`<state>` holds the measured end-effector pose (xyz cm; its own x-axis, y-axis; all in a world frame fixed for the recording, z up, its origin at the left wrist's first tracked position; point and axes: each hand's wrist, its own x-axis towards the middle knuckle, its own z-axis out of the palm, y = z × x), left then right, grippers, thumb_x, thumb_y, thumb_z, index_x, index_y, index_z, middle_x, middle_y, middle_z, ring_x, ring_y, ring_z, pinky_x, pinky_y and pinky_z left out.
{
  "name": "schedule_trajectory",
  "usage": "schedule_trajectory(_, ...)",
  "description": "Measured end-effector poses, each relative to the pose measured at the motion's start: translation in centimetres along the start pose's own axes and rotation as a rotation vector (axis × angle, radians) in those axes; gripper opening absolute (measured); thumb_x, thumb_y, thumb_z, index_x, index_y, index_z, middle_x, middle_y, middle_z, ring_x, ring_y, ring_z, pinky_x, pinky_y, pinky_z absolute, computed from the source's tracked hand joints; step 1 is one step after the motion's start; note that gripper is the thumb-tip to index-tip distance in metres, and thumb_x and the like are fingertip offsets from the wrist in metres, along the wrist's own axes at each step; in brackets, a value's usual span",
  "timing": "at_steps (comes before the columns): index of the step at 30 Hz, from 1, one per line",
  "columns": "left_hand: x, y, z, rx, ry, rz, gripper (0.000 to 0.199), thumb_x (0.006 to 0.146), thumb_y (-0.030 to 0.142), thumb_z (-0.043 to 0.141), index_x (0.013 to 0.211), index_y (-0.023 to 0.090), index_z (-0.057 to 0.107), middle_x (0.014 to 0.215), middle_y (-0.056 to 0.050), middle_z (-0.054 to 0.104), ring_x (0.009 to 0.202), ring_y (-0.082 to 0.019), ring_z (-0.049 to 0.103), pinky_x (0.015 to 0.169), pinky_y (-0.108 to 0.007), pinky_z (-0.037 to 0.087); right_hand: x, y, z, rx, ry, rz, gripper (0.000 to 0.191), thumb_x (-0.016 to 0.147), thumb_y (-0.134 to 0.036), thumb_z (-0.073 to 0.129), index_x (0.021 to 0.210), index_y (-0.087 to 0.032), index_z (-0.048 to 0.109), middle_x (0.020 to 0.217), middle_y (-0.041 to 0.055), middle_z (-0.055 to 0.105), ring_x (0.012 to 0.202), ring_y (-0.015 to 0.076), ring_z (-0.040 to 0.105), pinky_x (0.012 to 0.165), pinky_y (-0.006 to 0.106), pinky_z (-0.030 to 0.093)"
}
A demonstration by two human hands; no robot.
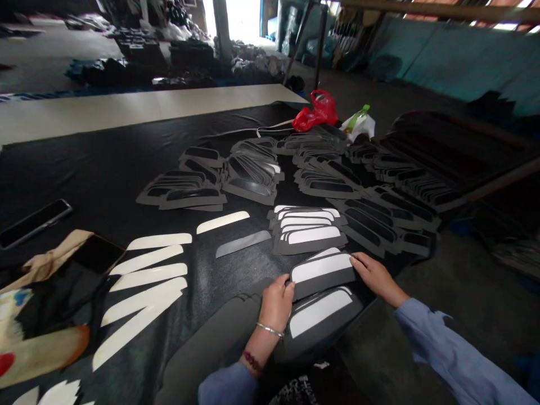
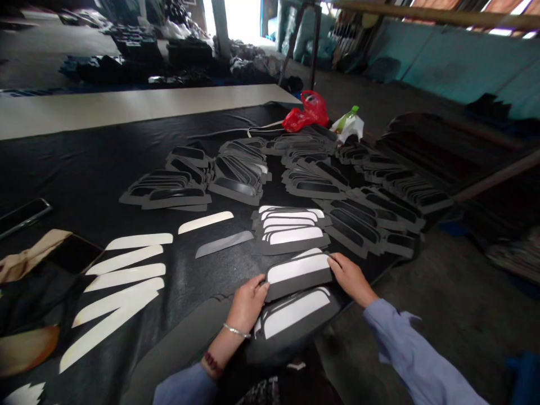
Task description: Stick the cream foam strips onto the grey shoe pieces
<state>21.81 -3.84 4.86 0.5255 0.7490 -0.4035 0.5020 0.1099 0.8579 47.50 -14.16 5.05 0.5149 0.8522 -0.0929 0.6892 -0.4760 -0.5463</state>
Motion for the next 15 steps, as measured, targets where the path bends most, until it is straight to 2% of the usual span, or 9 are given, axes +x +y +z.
schedule_trajectory(4,0.7,0.9,0.7,0.232,0.01,0.012,0.041,0.08,0.019,0.046,0.118,0.006,0.052,0.091,-0.017,0.067,0.088,-0.028,0.062,0.084,-0.044,0.044,1.8,2.6,-0.3,-0.156,0.004,-0.075,0.031,0.083,-0.042,0.036,0.086,-0.021,0.059,0.087,0.0076,0.064,0.084,0.0224,0.059,0.075,0.034,0.045)
schedule_trajectory(7,-0.8,-0.6,-0.3,0.418,0.079,0.079,0.04,0.083,0.021,0.045,0.12,0.008,0.05,0.095,-0.016,0.066,0.091,-0.027,0.06,0.085,-0.043,0.044,2.7,2.3,-0.1,-0.383,0.114,-0.205,0.031,0.085,-0.038,0.039,0.094,-0.018,0.06,0.092,0.013,0.061,0.091,0.0271,0.055,0.077,0.04,0.044)
schedule_trajectory(9,-2.5,-2.8,-1.6,0.572,0.194,0.179,0.041,0.082,0.027,0.048,0.12,0.01,0.051,0.098,-0.013,0.065,0.092,-0.025,0.059,0.084,-0.041,0.046,3.4,0.2,0.4,-0.429,0.127,-0.319,0.029,0.087,-0.037,0.04,0.097,-0.017,0.059,0.093,0.0136,0.06,0.091,0.0272,0.054,0.077,0.04,0.043)
schedule_trajectory(12,-5.6,-6.8,-4.1,0.748,0.439,0.309,0.062,0.075,0.042,0.059,0.126,0.011,0.043,0.119,-0.015,0.056,0.109,-0.028,0.051,0.091,-0.042,0.042,4.5,-4.9,2.3,-0.335,-0.034,-0.535,0.024,0.09,-0.033,0.039,0.098,-0.017,0.057,0.091,0.0111,0.059,0.089,0.0234,0.053,0.078,0.036,0.043)
schedule_trajectory(13,-6.6,-8.1,-4.9,0.813,0.505,0.294,0.071,0.071,0.046,0.062,0.128,0.01,0.039,0.124,-0.017,0.052,0.114,-0.03,0.046,0.093,-0.044,0.04,4.8,-6.9,3.2,-0.313,-0.1,-0.6,0.023,0.091,-0.031,0.039,0.098,-0.017,0.056,0.09,0.0103,0.059,0.089,0.0227,0.053,0.079,0.035,0.043)
schedule_trajectory(15,-8.4,-10.3,-6.4,0.927,0.557,0.214,0.084,0.065,0.05,0.066,0.131,0.008,0.035,0.13,-0.02,0.045,0.121,-0.034,0.039,0.096,-0.047,0.036,5.0,-10.5,5.0,-0.293,-0.223,-0.698,0.02,0.09,-0.029,0.041,0.098,-0.018,0.056,0.09,0.0094,0.059,0.089,0.022,0.053,0.079,0.035,0.043)
